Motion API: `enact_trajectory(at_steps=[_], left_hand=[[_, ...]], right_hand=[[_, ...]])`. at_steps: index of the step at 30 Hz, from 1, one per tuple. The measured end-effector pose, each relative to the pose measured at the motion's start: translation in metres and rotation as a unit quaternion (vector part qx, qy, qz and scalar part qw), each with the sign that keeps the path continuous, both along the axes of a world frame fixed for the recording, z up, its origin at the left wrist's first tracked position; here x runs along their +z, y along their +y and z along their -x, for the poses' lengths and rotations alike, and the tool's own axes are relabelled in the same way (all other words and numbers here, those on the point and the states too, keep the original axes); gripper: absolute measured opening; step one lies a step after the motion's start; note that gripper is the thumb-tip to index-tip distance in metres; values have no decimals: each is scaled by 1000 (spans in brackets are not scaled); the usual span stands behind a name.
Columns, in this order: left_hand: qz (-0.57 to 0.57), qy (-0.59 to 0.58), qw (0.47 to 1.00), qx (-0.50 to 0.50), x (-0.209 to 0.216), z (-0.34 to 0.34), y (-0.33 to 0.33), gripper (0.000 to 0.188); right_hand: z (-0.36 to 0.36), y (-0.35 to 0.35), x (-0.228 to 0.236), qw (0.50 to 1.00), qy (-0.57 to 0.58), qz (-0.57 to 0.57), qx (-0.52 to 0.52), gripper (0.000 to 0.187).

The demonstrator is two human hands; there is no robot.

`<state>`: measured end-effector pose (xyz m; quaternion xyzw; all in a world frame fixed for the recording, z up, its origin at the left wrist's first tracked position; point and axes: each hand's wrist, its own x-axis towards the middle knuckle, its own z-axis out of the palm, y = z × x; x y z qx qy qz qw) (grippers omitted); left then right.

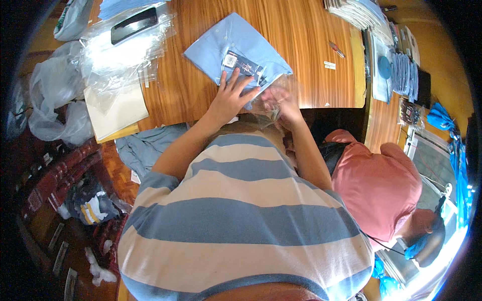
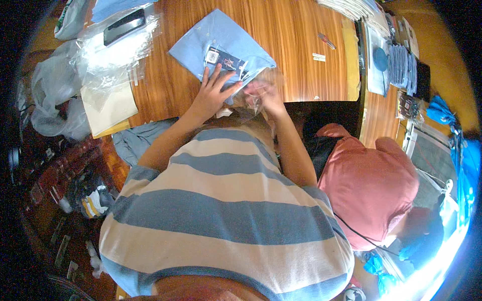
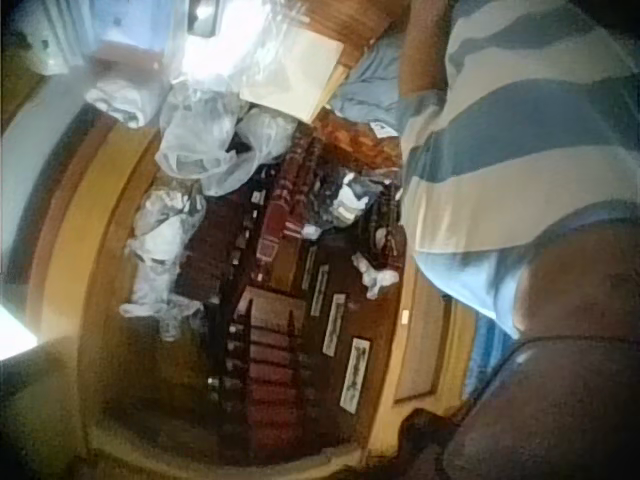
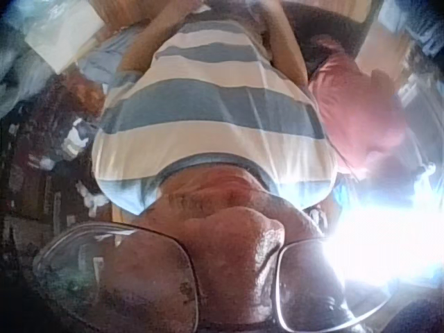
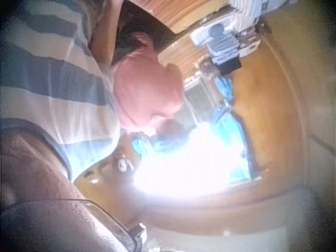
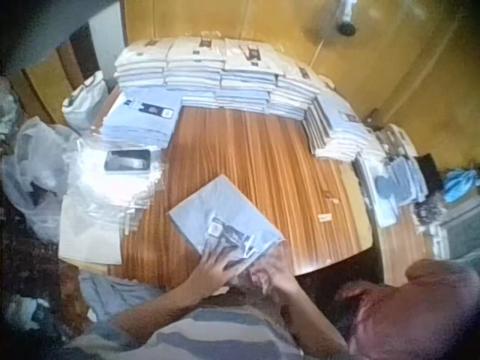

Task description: The person places folded shirts into clear plastic bags, smooths the bags, and stacks the packaged shirts onto piles on a wooden table.

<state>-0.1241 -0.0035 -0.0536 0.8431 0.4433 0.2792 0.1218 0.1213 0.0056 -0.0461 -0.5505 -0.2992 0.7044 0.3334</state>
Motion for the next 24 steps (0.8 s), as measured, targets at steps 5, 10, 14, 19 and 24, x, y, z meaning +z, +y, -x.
enact_trajectory(at_steps=[5,10,14,19,24], left_hand=[[92,-183,976,-68,50,22,26,58],[161,-298,941,-17,136,57,71,43],[296,-388,873,-11,155,68,146,39],[83,-479,837,253,89,1,181,46],[38,51,976,208,49,-76,92,66]], right_hand=[[-69,-98,-32,974,-210,-61,59,49],[-18,9,79,845,-266,-459,-73,88],[-4,78,137,912,-66,-403,48,59],[21,115,75,927,-131,-325,-135,23],[7,41,25,991,90,93,-33,39]])
